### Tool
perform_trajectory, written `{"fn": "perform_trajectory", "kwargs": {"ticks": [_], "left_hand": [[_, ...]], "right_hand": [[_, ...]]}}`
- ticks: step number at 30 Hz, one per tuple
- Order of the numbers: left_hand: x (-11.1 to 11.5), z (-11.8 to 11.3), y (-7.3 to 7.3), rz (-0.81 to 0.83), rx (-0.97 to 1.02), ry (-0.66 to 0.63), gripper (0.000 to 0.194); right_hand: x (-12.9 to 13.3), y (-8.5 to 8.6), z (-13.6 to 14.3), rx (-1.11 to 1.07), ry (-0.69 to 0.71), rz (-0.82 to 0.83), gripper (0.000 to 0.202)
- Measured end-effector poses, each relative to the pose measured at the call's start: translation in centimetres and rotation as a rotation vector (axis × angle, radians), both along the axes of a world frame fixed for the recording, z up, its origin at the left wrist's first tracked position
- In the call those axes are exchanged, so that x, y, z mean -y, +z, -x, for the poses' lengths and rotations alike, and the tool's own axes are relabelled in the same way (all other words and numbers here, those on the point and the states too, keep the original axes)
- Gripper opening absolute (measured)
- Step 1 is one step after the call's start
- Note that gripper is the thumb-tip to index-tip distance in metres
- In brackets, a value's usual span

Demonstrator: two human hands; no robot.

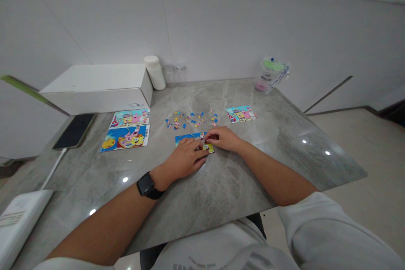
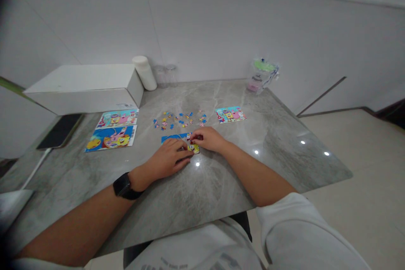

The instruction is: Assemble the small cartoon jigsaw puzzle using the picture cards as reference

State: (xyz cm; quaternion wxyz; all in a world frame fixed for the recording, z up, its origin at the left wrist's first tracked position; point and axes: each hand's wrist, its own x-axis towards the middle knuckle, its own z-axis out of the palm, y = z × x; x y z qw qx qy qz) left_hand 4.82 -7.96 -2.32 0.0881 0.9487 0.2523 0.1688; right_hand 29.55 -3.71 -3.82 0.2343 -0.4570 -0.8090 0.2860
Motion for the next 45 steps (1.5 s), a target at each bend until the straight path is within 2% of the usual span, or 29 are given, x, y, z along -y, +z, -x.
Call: {"fn": "perform_trajectory", "kwargs": {"ticks": [10, 17, 24, 30, 34, 37, 45], "left_hand": [[0.0, -0.1, 0.0, 0.02, -0.013, 0.004, 0.029], [-0.1, -0.1, -0.2, 0.033, 0.001, 0.003, 0.029], [0.2, -0.1, 0.0, 0.026, -0.009, 0.005, 0.029], [0.1, -0.1, -0.1, 0.03, -0.008, -0.029, 0.033], [0.1, -0.1, -0.1, 0.053, -0.008, -0.041, 0.034], [0.1, 0.0, 0.1, 0.06, -0.008, -0.04, 0.034], [0.2, 0.0, 0.2, 0.051, 0.009, -0.052, 0.03]], "right_hand": [[0.3, 0.4, 0.2, 0.132, 0.032, -0.171, 0.01], [0.2, -0.2, 0.0, 0.13, 0.061, -0.178, 0.01], [-0.4, 0.4, -0.8, 0.067, -0.089, -0.262, 0.011], [0.0, 0.2, -0.8, 0.138, 0.076, -0.277, 0.013], [0.2, 0.0, -0.6, 0.179, 0.115, -0.265, 0.016], [0.1, 0.0, -0.7, 0.145, 0.07, -0.272, 0.013], [-0.6, 0.1, -1.0, 0.007, -0.188, -0.37, 0.011]]}}
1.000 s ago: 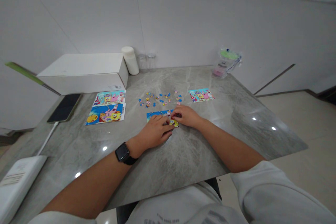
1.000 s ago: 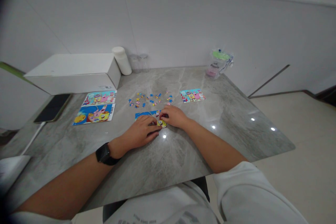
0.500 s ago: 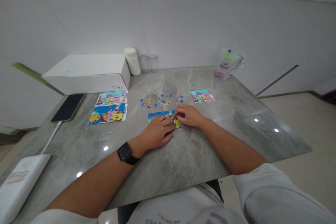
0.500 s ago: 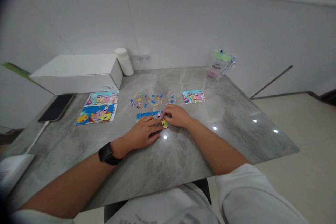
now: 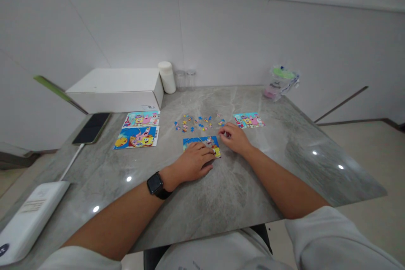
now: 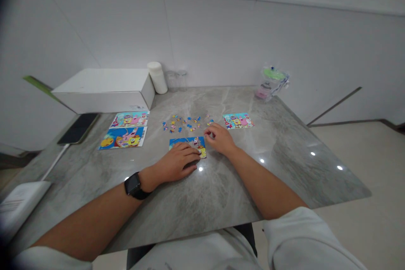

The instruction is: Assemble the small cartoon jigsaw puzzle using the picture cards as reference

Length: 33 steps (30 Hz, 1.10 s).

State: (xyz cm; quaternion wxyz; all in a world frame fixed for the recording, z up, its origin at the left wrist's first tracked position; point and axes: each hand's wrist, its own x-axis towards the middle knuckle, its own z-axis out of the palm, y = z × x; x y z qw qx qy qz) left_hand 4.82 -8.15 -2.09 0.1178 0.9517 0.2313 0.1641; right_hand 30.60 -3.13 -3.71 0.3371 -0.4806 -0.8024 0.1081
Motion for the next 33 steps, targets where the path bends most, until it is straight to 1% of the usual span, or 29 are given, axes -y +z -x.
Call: {"fn": "perform_trajectory", "kwargs": {"ticks": [6, 11, 14, 17, 21, 25, 27, 29, 33], "left_hand": [[0.1, -0.1, 0.2, -0.006, -0.015, 0.013, 0.028], [0.2, -0.1, 0.1, -0.05, 0.004, 0.009, 0.028], [0.2, -0.2, 0.2, -0.084, 0.018, 0.015, 0.029], [0.3, -0.1, 0.4, -0.112, 0.042, 0.015, 0.029], [0.3, -0.1, 0.8, -0.137, 0.062, -0.021, 0.03], [0.6, -0.1, 1.0, -0.148, 0.07, -0.04, 0.032], [0.7, -0.1, 1.0, -0.144, 0.067, -0.047, 0.033], [0.7, -0.1, 1.0, -0.135, 0.061, -0.054, 0.033], [0.6, 0.1, 1.0, -0.123, 0.057, -0.072, 0.033]], "right_hand": [[-0.1, 0.0, 0.0, -0.034, -0.053, -0.04, 0.01], [-0.1, 0.2, 0.1, -0.042, -0.082, -0.051, 0.011], [0.2, 0.6, 0.2, -0.025, -0.073, -0.081, 0.012], [0.2, 1.4, 0.2, -0.013, -0.086, -0.117, 0.013], [-0.3, 3.2, 0.0, -0.018, -0.138, -0.108, 0.013], [-1.4, 5.7, -0.2, 0.004, -0.093, -0.028, 0.028], [-2.1, 7.1, -0.1, 0.04, -0.081, -0.017, 0.03], [-2.9, 8.6, 0.1, 0.085, -0.093, -0.031, 0.028], [-4.3, 11.7, 1.0, 0.136, -0.109, -0.059, 0.018]]}}
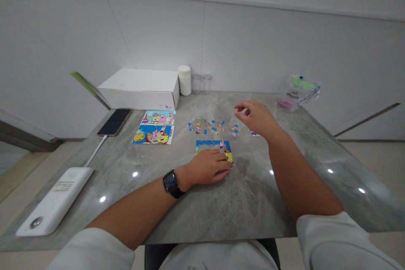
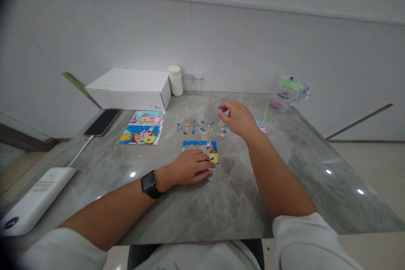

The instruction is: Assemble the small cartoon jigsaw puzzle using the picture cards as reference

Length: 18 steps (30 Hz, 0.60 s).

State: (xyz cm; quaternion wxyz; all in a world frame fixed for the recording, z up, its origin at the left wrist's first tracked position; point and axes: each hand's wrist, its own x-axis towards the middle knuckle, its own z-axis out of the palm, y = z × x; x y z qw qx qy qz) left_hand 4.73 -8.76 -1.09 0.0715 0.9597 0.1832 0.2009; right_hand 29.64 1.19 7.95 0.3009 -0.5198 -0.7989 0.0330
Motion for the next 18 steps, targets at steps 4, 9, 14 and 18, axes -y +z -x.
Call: {"fn": "perform_trajectory", "kwargs": {"ticks": [4, 9, 14, 18], "left_hand": [[-0.2, 0.1, 0.0, -0.011, 0.022, -0.025, 0.03], [-0.2, 0.0, -0.1, -0.012, 0.021, -0.068, 0.027], [-0.2, -0.1, 0.0, -0.006, 0.027, -0.1, 0.027], [-0.2, -0.1, 0.2, 0.007, 0.034, -0.109, 0.027]], "right_hand": [[-0.1, 2.5, 1.3, 0.074, 0.007, 0.044, 0.016], [0.2, 2.6, 1.9, 0.254, -0.075, 0.245, 0.02], [-1.0, 0.9, -0.3, 0.44, -0.129, 0.45, 0.022], [-2.0, 0.6, -2.8, 0.489, -0.173, 0.488, 0.025]]}}
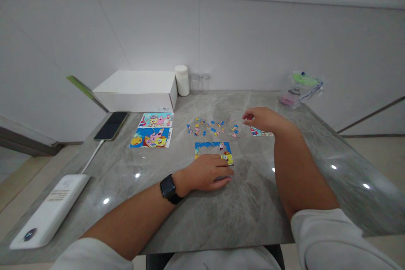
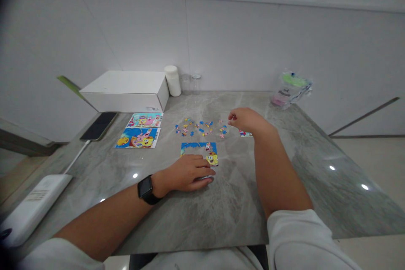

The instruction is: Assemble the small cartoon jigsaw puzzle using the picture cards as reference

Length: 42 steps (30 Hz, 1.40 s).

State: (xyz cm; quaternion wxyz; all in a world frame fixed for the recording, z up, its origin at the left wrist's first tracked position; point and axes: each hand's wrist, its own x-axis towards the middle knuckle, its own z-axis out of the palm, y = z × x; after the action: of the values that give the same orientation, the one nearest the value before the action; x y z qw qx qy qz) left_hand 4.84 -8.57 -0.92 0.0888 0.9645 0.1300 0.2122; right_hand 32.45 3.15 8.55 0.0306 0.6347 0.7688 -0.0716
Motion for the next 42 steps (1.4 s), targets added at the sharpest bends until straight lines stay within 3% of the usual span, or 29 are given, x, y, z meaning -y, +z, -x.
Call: {"fn": "perform_trajectory", "kwargs": {"ticks": [5, 10, 21, 27, 34, 42], "left_hand": [[0.0, 0.0, -0.3, 0.016, -0.001, -0.006, 0.028], [0.0, 0.0, -0.6, 0.017, 0.013, 0.015, 0.029], [-0.2, -0.1, -1.0, 0.032, 0.015, 0.006, 0.028], [-0.3, -0.1, -1.1, 0.043, 0.02, 0.005, 0.028], [-0.3, -0.2, -0.7, 0.056, 0.024, 0.027, 0.027], [-0.3, -0.1, -0.9, 0.049, 0.024, 0.025, 0.027]], "right_hand": [[-0.9, -0.1, -1.9, -0.014, -0.042, -0.018, 0.024], [-2.1, -1.1, -2.5, -0.111, -0.071, -0.161, 0.022], [-5.2, -7.1, -1.6, -0.048, -0.067, -0.053, 0.025], [-5.7, -9.0, -1.6, -0.084, -0.03, -0.012, 0.023], [-5.7, -9.9, -1.4, -0.09, -0.013, 0.018, 0.02], [-5.8, -9.2, -2.0, -0.069, -0.056, 0.006, 0.023]]}}
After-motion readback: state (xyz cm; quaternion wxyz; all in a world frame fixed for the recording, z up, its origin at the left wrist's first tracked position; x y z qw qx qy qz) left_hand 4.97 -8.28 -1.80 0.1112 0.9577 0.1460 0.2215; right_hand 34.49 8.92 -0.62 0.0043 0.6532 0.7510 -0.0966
